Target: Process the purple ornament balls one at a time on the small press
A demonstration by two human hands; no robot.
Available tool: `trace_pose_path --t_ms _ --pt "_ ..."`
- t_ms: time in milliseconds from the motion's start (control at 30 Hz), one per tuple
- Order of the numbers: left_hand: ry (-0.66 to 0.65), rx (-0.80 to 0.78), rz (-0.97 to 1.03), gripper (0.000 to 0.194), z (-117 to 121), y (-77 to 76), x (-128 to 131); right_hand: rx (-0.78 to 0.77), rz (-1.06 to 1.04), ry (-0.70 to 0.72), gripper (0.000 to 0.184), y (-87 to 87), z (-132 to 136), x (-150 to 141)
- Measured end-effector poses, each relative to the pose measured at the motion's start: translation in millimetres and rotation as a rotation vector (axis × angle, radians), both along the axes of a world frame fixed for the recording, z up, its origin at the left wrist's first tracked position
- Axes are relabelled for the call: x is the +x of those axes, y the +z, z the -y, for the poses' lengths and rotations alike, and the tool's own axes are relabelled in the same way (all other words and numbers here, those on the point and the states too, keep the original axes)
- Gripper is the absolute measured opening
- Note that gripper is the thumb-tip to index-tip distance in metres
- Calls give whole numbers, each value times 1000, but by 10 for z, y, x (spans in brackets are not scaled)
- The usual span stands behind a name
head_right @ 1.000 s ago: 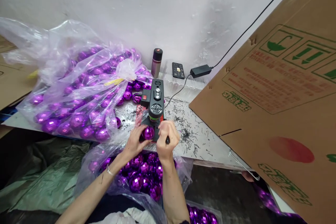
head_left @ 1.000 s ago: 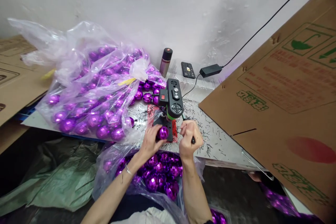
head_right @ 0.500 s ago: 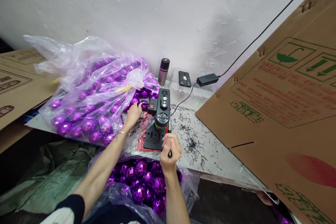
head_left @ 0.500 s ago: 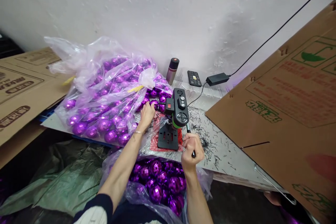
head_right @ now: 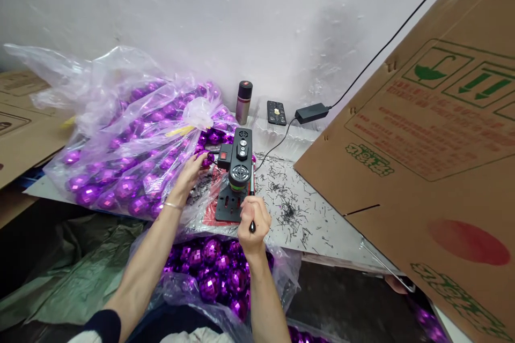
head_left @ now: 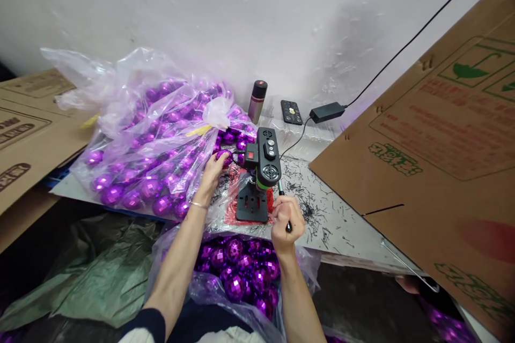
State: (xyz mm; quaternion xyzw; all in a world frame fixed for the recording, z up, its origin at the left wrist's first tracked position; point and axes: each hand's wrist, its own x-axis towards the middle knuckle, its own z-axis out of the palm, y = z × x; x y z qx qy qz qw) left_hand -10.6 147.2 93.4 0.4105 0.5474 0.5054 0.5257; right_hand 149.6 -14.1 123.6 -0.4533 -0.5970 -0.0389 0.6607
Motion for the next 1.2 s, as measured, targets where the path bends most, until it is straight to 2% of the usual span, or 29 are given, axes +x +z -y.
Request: trace_pose_path --t_ms 67,167,267,367,533,700,800,900,1067,1200 --pt "7 0 53 42 271 14 -114 -17 -32 2 37 75 -4 -9" --pt "-12 -106 154 54 660 13 -217 -71 -83 1 39 236 -13 -22" --pt "-86 -167 330 62 921 -31 -211 -138 -97 -12 41 383 -22 -28" --pt "-130 -203 443 58 1038 -125 -127 -168 -94 -16 43 452 -26 -29" --pt "-154 -187 458 56 1051 -383 71 -152 -92 -11 43 437 -25 -27" --pt "-135 18 225 54 1016 -620 266 -121 -66 -2 39 395 -14 -16" --pt "-127 205 -14 49 1026 -671 325 -123 -58 5 38 375 -5 -8" --pt "-104 318 -225 46 1056 -696 337 -125 -57 9 37 364 0 -3" --pt "-102 384 -374 48 1058 -805 361 -109 -58 14 36 353 4 -6" --pt "-113 513 -482 53 1001 -900 394 -101 -65 27 35 346 6 -8"
